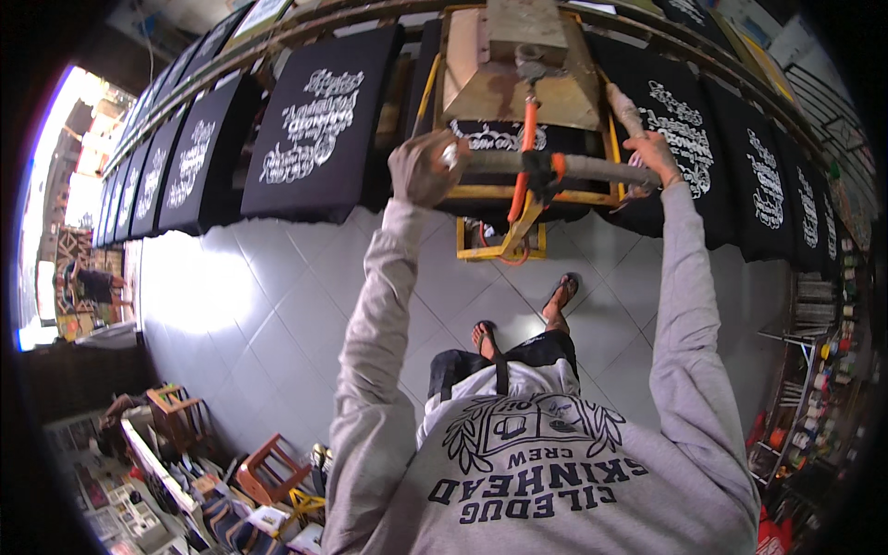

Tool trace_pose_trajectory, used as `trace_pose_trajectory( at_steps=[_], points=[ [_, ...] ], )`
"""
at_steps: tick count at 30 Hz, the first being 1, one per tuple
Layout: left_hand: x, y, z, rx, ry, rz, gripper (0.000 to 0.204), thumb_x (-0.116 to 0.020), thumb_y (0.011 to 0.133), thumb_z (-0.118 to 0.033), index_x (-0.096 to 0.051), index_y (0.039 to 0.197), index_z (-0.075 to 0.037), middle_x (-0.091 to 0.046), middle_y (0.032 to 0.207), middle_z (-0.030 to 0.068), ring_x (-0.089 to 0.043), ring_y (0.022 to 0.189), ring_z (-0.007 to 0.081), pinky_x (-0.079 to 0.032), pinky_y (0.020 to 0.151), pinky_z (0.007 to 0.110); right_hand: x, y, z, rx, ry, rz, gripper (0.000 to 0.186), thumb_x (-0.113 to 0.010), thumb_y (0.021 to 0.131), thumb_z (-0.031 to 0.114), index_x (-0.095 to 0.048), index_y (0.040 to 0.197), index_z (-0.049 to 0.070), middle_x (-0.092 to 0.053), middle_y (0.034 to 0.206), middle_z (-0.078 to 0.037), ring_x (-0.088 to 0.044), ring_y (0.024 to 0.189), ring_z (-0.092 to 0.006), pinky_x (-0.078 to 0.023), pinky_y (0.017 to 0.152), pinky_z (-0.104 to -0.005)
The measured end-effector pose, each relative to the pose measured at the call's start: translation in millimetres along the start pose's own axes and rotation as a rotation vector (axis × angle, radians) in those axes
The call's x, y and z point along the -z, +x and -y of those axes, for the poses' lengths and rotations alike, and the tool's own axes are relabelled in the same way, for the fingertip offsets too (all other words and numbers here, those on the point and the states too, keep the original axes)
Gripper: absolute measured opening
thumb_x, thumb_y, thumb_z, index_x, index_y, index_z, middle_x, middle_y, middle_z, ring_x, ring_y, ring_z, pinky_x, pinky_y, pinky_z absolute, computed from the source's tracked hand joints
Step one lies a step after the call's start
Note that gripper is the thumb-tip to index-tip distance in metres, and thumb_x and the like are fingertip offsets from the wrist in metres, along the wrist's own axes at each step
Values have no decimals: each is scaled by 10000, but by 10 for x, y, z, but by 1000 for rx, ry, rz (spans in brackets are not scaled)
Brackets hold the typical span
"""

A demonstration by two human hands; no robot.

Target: The person slides a manual flash dryer unit across a sequence of printed black shirts on a production table and touches the prints by hand.

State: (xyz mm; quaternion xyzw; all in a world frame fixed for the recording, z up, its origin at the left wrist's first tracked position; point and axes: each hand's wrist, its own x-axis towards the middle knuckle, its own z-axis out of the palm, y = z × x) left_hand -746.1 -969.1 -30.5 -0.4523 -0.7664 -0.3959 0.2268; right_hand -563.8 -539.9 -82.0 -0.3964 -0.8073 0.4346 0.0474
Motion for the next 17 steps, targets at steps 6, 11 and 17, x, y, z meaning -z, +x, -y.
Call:
trace_pose_trajectory(
  at_steps=[6, 11, 17],
  points=[
    [38, 99, 119, 256, 22, 390, 407, -662, 900, -556, -802, 891, -174, -713, 722, 146, -715, 733, 388, -581, 695, 490, 162, -29, 33, 1, -86, 7, 262, -749, 823, 255, -723, 916, 11, -682, 691, -50, -630, 599, -162, -478, 585, -333],
    [-81, -72, 36, 186, 15, 57, 248, -714, 837, -425, -803, 999, -259, -743, 808, 87, -721, 790, 333, -570, 698, 457, 356, 15, 118, 74, -443, -14, 333, -718, 852, 318, -756, 970, 10, -726, 807, -104, -685, 738, -207, -521, 667, -367],
    [-155, 128, 373, -62, 167, 251, 385, -649, 898, -557, -754, 1075, -232, -761, 832, 89, -748, 790, 278, -586, 736, 439, 541, 245, -151, 528, -930, -23, 318, -733, 843, 314, -751, 989, 32, -717, 911, -118, -693, 834, -228, -551, 741, -391]
  ],
)
